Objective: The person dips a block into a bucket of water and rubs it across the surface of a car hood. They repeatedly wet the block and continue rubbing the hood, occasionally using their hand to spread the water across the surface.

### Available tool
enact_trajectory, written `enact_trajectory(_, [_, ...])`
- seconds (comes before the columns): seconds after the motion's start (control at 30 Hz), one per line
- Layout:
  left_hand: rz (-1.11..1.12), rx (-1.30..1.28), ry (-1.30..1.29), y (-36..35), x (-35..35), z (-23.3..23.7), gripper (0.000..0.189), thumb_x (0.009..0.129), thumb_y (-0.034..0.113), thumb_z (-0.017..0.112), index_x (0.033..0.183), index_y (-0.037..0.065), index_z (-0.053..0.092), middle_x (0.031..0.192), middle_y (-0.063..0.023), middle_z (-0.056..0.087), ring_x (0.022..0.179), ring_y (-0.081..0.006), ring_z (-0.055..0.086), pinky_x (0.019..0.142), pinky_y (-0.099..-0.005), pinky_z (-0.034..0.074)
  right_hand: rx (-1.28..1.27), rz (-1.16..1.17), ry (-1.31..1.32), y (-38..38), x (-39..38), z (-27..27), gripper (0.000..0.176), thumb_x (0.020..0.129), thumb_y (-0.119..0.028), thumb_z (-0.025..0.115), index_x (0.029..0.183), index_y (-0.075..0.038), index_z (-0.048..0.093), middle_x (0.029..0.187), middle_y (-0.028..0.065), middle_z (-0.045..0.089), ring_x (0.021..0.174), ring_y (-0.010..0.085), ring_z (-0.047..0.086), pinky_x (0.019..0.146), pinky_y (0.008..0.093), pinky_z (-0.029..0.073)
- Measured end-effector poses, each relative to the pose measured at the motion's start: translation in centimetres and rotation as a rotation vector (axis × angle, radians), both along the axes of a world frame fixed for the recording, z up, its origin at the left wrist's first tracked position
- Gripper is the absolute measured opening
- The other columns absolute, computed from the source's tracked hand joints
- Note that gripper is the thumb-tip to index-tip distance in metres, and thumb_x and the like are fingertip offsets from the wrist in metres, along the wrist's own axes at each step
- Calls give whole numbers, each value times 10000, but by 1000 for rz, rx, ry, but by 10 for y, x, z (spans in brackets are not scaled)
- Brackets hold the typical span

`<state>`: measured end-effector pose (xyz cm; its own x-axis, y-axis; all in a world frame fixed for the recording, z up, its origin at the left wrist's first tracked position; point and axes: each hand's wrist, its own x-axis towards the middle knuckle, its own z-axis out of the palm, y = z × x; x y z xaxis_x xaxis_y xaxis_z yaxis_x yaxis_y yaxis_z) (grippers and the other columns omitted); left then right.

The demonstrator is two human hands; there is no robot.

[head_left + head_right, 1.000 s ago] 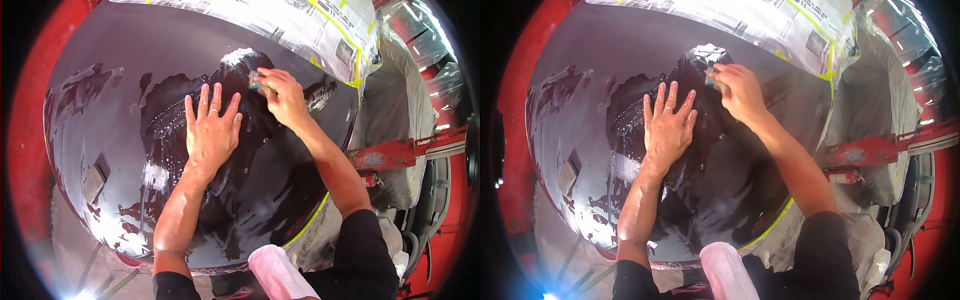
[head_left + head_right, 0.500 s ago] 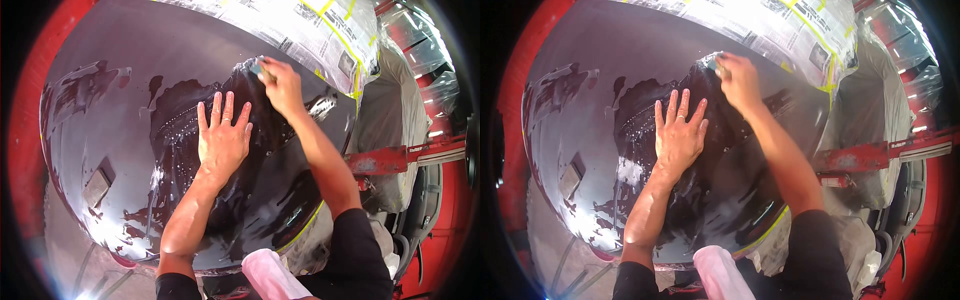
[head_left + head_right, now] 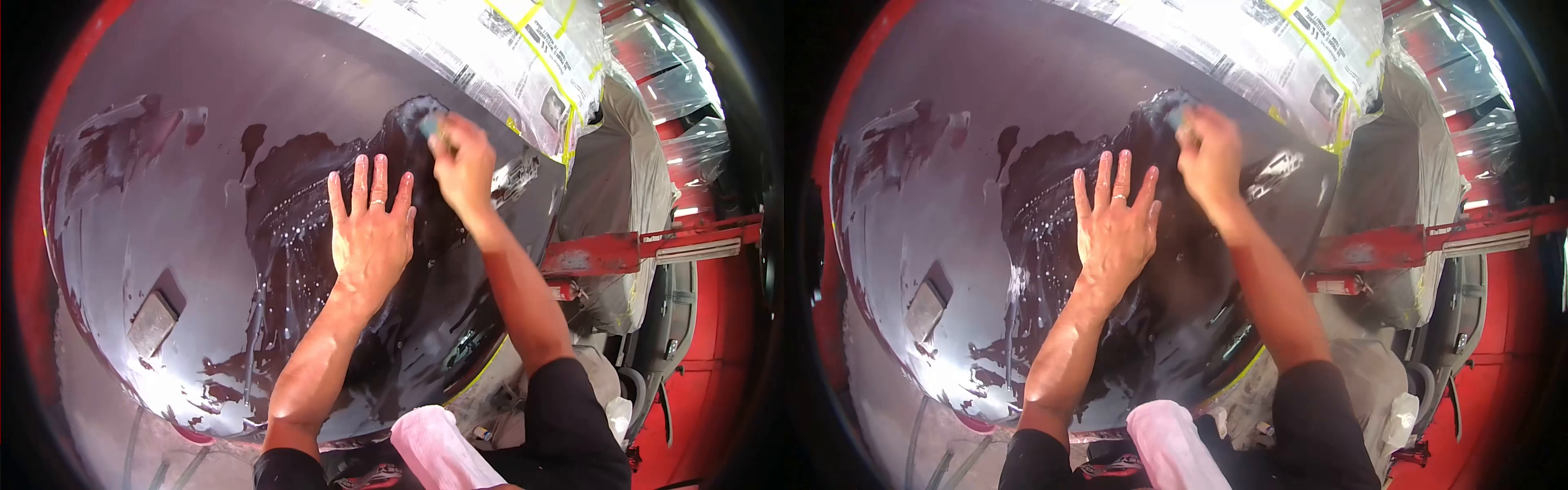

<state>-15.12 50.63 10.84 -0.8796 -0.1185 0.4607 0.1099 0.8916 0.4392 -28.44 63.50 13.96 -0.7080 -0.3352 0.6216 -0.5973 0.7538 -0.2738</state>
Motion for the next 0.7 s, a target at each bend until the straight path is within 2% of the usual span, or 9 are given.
enact_trajectory(0.07, [2,17,6,-1,-1,-1,468,931,273,642,1379,142,602,1514,-185,479,1461,-381,357,1189,-624,211,-143,-33,-141,-9,-26,4,310,839,-82,739,1145,-31,724,1143,185,678,1053,364,621,922,429,501])
enact_trajectory(0.13, [1,10,-23,0,-1,-3,480,936,277,635,1384,110,592,1517,-184,476,1467,-376,348,1198,-624,190,-38,-71,-111,-6,0,2,310,841,-84,745,1148,-39,727,1135,190,675,1062,363,624,920,434,510])
enact_trajectory(0.2, [-2,39,-29,1,-2,-3,495,939,282,630,1386,76,581,1527,-181,466,1474,-369,338,1205,-620,172,-206,-14,-220,-8,33,-16,345,816,-78,760,1161,-70,736,1133,188,677,1079,365,628,944,437,509])
enact_trajectory(0.27, [4,19,-53,1,-1,-2,504,943,287,623,1391,62,573,1533,-178,459,1480,-356,331,1209,-615,166,-38,-6,-114,-7,14,-2,309,830,-85,746,1137,-49,737,1132,190,681,1070,370,627,936,437,507])
enact_trajectory(0.4, [2,30,-60,0,1,-4,515,945,290,621,1394,43,567,1536,-172,455,1481,-345,332,1210,-610,171,-129,-67,-139,-12,-23,4,266,854,-111,725,1107,-28,735,1133,189,688,1061,383,621,925,451,496])
enact_trajectory(0.47, [8,30,-53,0,-1,-4,523,943,293,625,1392,32,565,1532,-166,462,1478,-340,338,1212,-606,173,-35,10,-101,-10,18,-7,257,856,-103,723,1107,-53,741,1132,186,688,1062,385,626,926,443,498])
enact_trajectory(0.5, [6,31,-54,0,-2,-4,523,943,293,625,1392,32,565,1532,-166,462,1478,-340,338,1212,-606,173,-206,58,-205,-11,33,-16,266,852,-99,728,1117,-77,746,1126,182,694,1044,381,644,921,436,511])
enact_trajectory(0.6, [6,17,-55,0,-1,-4,538,940,297,628,1398,24,556,1531,-165,463,1477,-339,341,1213,-603,174,51,-34,-77,-6,-13,9,271,848,-90,728,1118,-78,749,1120,189,702,1028,384,659,916,435,524])
enact_trajectory(0.7, [-4,3,-48,-2,-1,-4,557,941,302,625,1411,15,539,1533,-166,459,1482,-334,332,1216,-601,170,-64,-57,-86,-10,-30,9,288,834,-89,736,1122,-81,749,1126,199,704,1041,383,650,907,448,525])
